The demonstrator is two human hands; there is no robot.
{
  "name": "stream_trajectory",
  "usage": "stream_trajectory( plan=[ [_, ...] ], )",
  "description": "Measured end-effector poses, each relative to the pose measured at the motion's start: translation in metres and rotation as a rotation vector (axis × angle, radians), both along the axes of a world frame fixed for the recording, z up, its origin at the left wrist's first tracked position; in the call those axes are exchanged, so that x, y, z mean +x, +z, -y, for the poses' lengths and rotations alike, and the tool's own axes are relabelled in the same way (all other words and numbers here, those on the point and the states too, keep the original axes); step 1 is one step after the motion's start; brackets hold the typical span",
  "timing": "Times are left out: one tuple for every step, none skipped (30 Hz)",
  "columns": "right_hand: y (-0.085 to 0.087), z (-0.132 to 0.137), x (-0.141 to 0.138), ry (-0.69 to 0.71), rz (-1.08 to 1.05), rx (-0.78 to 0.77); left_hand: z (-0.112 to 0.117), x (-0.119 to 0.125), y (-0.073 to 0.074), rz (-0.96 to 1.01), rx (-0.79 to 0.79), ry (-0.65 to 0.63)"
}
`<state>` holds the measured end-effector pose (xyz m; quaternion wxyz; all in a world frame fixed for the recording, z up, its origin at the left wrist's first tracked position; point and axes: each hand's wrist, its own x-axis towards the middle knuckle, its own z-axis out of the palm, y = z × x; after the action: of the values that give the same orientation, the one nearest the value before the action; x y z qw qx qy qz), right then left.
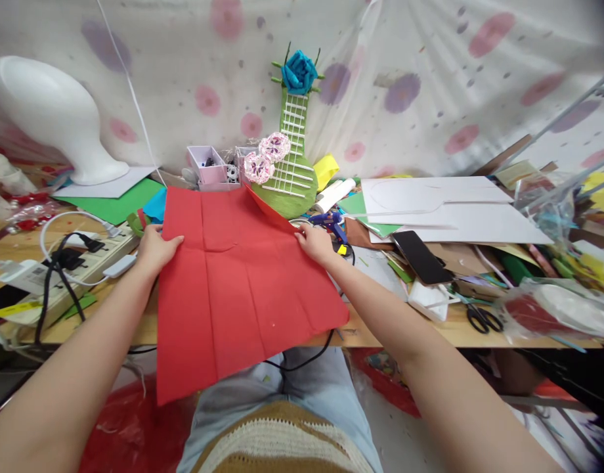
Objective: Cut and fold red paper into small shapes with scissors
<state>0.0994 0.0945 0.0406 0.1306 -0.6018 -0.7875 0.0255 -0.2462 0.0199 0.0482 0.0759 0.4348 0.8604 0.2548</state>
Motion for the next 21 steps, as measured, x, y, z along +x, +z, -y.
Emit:
stream_trajectory(
  plan=[
    [-0.002,0.001,-0.001,0.003,-0.004,-0.004,0.002,0.001,0.000,-0.017,0.004,0.022],
    [-0.004,0.001,-0.003,0.007,-0.006,-0.009,0.005,0.003,0.001,-0.028,-0.006,0.033],
    [-0.005,0.002,-0.004,0.009,-0.007,-0.009,0.007,0.005,0.001,-0.031,-0.017,0.034],
    [-0.006,0.002,-0.006,0.010,-0.007,-0.008,0.009,0.008,0.002,-0.032,-0.036,0.025],
    [-0.007,0.002,-0.007,0.008,-0.007,-0.005,0.011,0.011,0.003,-0.042,-0.051,0.011],
    [-0.006,0.001,-0.008,0.007,-0.008,-0.003,0.013,0.015,0.005,-0.071,-0.050,0.004],
    [-0.006,0.001,-0.009,0.006,-0.012,0.001,0.014,0.018,0.006,-0.126,-0.025,-0.002],
    [-0.004,0.000,-0.009,0.005,-0.019,0.004,0.015,0.023,0.007,-0.203,0.027,-0.017],
    [-0.003,-0.002,-0.010,0.005,-0.032,0.007,0.016,0.028,0.008,-0.286,0.097,-0.052],
    [0.000,-0.003,-0.010,0.005,-0.054,0.008,0.017,0.035,0.009,-0.356,0.167,-0.120],
    [0.003,-0.005,-0.011,0.003,-0.086,0.002,0.018,0.042,0.009,-0.388,0.214,-0.231],
    [0.006,-0.007,-0.012,0.001,-0.125,-0.016,0.020,0.051,0.008,-0.376,0.216,-0.384],
    [0.011,-0.008,-0.014,-0.001,-0.170,-0.041,0.021,0.061,0.005,-0.327,0.174,-0.583],
    [0.015,-0.009,-0.017,0.003,-0.216,-0.073,0.022,0.071,0.001,-0.262,0.113,-0.799],
    [0.020,-0.009,-0.020,0.011,-0.260,-0.106,0.023,0.081,-0.003,-0.213,0.065,-0.977],
    [0.024,-0.008,-0.025,0.027,-0.299,-0.138,0.024,0.090,-0.009,-0.185,0.025,-1.108],
    [0.028,-0.006,-0.030,0.046,-0.333,-0.173,0.025,0.098,-0.014,-0.169,0.000,-1.181],
    [0.031,-0.003,-0.036,0.064,-0.367,-0.215,0.026,0.105,-0.020,-0.157,-0.012,-1.207],
    [0.032,0.000,-0.043,0.084,-0.399,-0.289,0.026,0.111,-0.024,-0.151,-0.022,-1.214],
    [0.031,0.003,-0.051,0.101,-0.439,-0.372,0.026,0.114,-0.028,-0.147,-0.025,-1.205],
    [0.029,0.006,-0.058,0.124,-0.472,-0.440,0.026,0.116,-0.031,-0.146,-0.028,-1.194]
  ],
)
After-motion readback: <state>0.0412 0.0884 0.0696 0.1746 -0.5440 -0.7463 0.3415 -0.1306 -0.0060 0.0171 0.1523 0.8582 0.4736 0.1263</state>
